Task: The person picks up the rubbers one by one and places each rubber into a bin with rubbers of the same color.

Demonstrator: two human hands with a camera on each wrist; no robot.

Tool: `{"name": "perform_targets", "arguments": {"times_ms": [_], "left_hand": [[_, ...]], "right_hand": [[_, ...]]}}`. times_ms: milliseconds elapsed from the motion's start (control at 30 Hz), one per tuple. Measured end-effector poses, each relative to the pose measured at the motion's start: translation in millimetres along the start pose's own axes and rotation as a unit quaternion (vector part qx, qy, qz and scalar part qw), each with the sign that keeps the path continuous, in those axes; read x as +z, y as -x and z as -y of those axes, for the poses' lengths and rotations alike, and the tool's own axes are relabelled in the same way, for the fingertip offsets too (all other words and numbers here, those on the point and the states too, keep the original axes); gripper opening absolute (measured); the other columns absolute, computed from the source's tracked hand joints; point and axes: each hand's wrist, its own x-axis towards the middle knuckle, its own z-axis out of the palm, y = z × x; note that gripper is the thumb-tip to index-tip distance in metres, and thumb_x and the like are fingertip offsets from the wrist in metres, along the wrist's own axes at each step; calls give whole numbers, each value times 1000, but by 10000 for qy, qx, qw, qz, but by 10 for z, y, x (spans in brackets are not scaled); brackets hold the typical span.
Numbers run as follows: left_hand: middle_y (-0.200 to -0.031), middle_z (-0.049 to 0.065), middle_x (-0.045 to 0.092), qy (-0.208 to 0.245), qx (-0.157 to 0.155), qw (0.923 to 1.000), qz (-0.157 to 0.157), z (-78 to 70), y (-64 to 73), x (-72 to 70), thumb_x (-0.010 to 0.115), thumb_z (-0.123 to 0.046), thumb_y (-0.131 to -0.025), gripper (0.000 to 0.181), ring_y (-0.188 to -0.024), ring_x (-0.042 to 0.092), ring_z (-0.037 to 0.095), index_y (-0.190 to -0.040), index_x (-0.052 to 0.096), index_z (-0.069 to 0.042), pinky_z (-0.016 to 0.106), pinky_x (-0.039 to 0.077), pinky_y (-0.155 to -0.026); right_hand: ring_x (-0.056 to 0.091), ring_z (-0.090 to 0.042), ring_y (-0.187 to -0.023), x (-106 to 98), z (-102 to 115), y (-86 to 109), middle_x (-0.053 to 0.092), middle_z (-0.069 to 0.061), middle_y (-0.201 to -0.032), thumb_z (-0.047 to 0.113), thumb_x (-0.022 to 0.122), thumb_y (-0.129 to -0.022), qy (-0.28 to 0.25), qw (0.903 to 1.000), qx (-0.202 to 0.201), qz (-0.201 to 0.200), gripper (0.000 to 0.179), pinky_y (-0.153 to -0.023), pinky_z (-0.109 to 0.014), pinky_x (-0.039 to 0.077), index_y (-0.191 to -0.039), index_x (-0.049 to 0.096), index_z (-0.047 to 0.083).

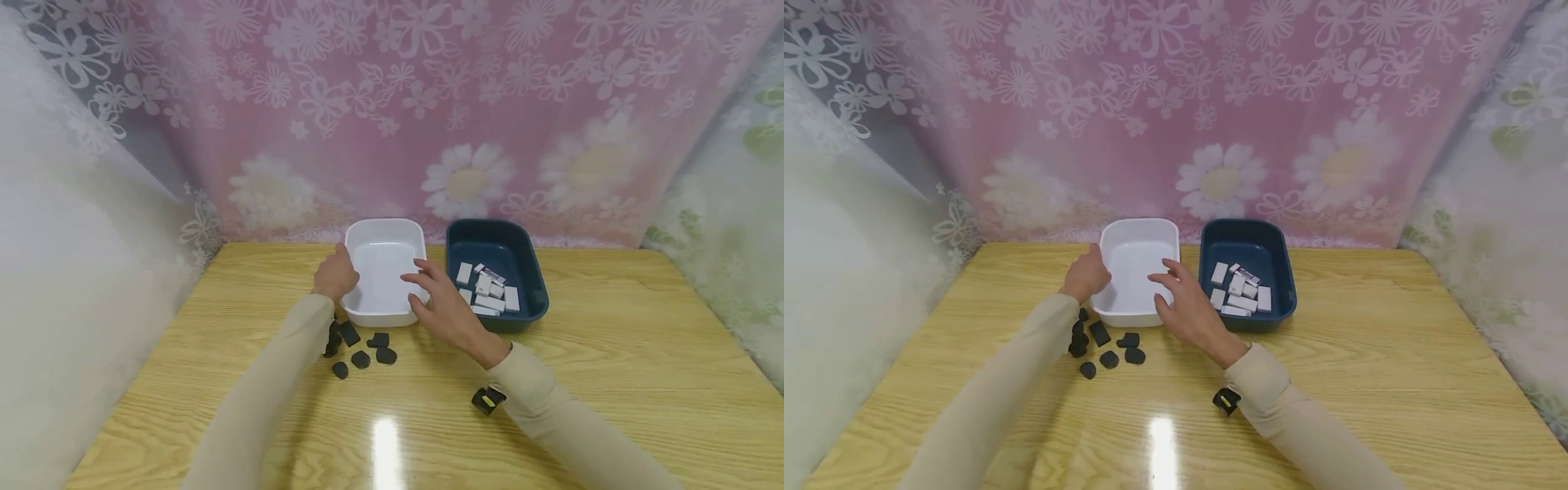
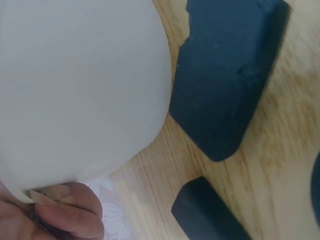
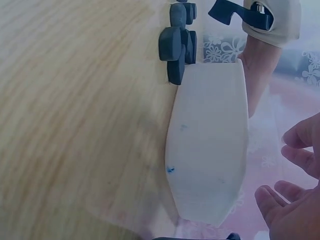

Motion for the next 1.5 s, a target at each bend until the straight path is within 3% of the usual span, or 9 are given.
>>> {"name": "perform_targets", "arguments": {"times_ms": [200, 567, 833, 1033, 1167, 1300, 1500], "left_hand": [[-108, 23, 60, -80, 27, 10000, 13, 40, -14, 34, 59, -16, -91, 63, -89, 63, 36, -141, 25, 3, 44, 52, -71], [-105, 23, 60, -104, 39, 9999, -36, 41, -60, -20, 59, -16, -92, 59, -87, 63, 35, -139, 28, 3, 44, 52, -71], [-103, 22, 60, -93, 32, 9999, -53, 30, -77, 24, 60, -16, -91, 59, -86, 63, 35, -138, 29, 2, 45, 52, -70], [-103, 22, 60, -97, -13, 9999, -32, 3, -26, 14, 58, -15, -91, 61, -85, 63, 35, -140, 27, 2, 45, 52, -70], [-104, 23, 60, -88, -24, 10000, -35, -5, -3, -7, 58, -14, -92, 61, -86, 63, 35, -141, 26, 3, 45, 52, -71], [-105, 23, 60, -96, -19, 9999, -20, -6, -3, -20, 58, -15, -92, 62, -88, 62, 35, -141, 26, 3, 45, 52, -72], [-106, 22, 60, -100, -52, 9999, -41, -6, 0, 9, 58, -15, -92, 60, -89, 62, 36, -140, 27, 2, 44, 51, -72]], "right_hand": [[36, -31, -132, 59, -31, 57, 38, -16, -144, 10, 59, -93, -148, 9999, -28, 50, 31, -98, -47, 40, -124, 62, 5], [37, -29, -131, 108, -5, 112, 38, -13, -144, 11, 58, -93, -134, 9999, -31, -17, 30, -102, -46, 36, -122, 63, 6], [51, -23, -103, 146, -12, 188, 52, -13, -120, 3, 65, -88, 30, 9972, -625, -399, 24, -83, -37, 46, -111, 68, 3], [51, -21, -96, 174, 68, 250, 53, -8, -110, -2, 68, -83, 113, 9924, -1111, -524, 24, -81, -34, 47, -106, 69, 5], [53, -19, -93, 219, 116, 295, 55, -4, -103, 0, 68, -83, 198, 9934, -1122, -130, 21, -83, -33, 47, -103, 70, 6], [53, -14, -87, 284, 129, 351, 55, 0, -102, 7, 67, -87, 301, 9940, -812, 675, 19, -79, -29, 48, -106, 70, 7], [51, -11, -88, 348, 144, 410, 52, 2, -107, 17, 66, -89, 688, 9839, -488, 1576, 27, -78, -28, 47, -115, 68, 9]]}}
